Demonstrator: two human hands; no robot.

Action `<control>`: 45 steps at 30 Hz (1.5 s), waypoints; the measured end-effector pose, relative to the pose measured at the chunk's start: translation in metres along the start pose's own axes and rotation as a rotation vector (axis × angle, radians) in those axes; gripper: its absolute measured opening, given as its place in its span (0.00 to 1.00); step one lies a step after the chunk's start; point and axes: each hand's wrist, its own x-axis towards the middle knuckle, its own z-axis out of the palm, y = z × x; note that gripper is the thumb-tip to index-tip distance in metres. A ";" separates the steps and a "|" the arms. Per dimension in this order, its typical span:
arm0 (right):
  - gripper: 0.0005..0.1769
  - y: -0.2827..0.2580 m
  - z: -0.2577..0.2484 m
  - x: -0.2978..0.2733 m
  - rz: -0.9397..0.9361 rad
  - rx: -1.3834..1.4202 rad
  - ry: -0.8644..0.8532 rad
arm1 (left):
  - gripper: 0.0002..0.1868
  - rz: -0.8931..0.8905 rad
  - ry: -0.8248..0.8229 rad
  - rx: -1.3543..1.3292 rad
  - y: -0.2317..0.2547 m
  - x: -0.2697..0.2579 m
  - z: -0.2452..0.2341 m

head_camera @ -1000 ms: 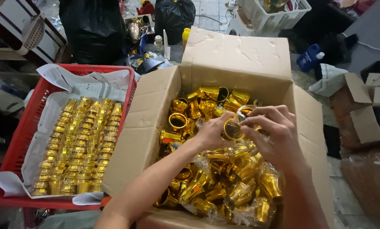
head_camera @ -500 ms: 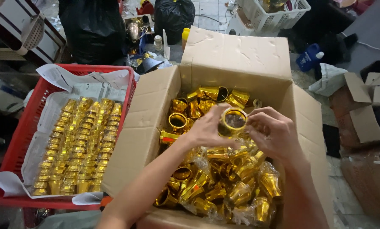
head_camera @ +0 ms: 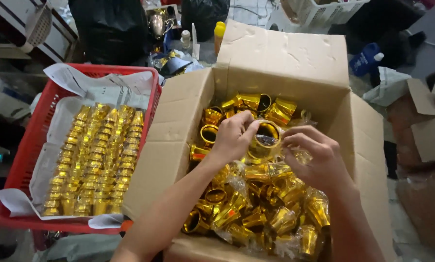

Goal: Sorting and bagging gold-colored plastic souvenir pieces from a red basket into a cardboard box.

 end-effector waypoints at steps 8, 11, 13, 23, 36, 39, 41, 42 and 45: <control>0.05 0.004 -0.001 -0.001 -0.063 -0.097 0.096 | 0.18 0.271 0.218 -0.055 0.004 0.001 0.002; 0.04 0.003 -0.003 -0.001 -0.068 -0.090 0.132 | 0.15 0.304 0.183 -0.152 0.005 0.002 0.003; 0.04 0.008 -0.005 -0.004 -0.075 -0.148 0.169 | 0.15 0.247 0.145 -0.303 0.005 0.001 0.003; 0.05 -0.001 -0.015 0.003 -0.081 -0.046 0.346 | 0.61 0.012 -0.475 -0.045 0.046 -0.014 -0.015; 0.06 -0.002 -0.026 -0.002 -0.074 0.014 0.420 | 0.38 0.238 -0.196 -0.149 -0.003 -0.022 0.058; 0.05 0.004 -0.026 -0.004 -0.116 -0.018 0.425 | 0.42 0.155 -0.244 -0.234 0.001 -0.025 0.059; 0.06 0.008 -0.027 -0.006 -0.165 -0.061 0.428 | 0.49 0.120 -0.253 -0.259 -0.001 -0.026 0.061; 0.05 0.009 -0.029 -0.007 -0.177 -0.075 0.427 | 0.45 0.067 -0.295 -0.282 -0.001 -0.025 0.061; 0.03 0.007 -0.036 -0.008 -0.195 -0.072 0.429 | 0.42 0.012 -0.380 -0.351 -0.004 -0.019 0.059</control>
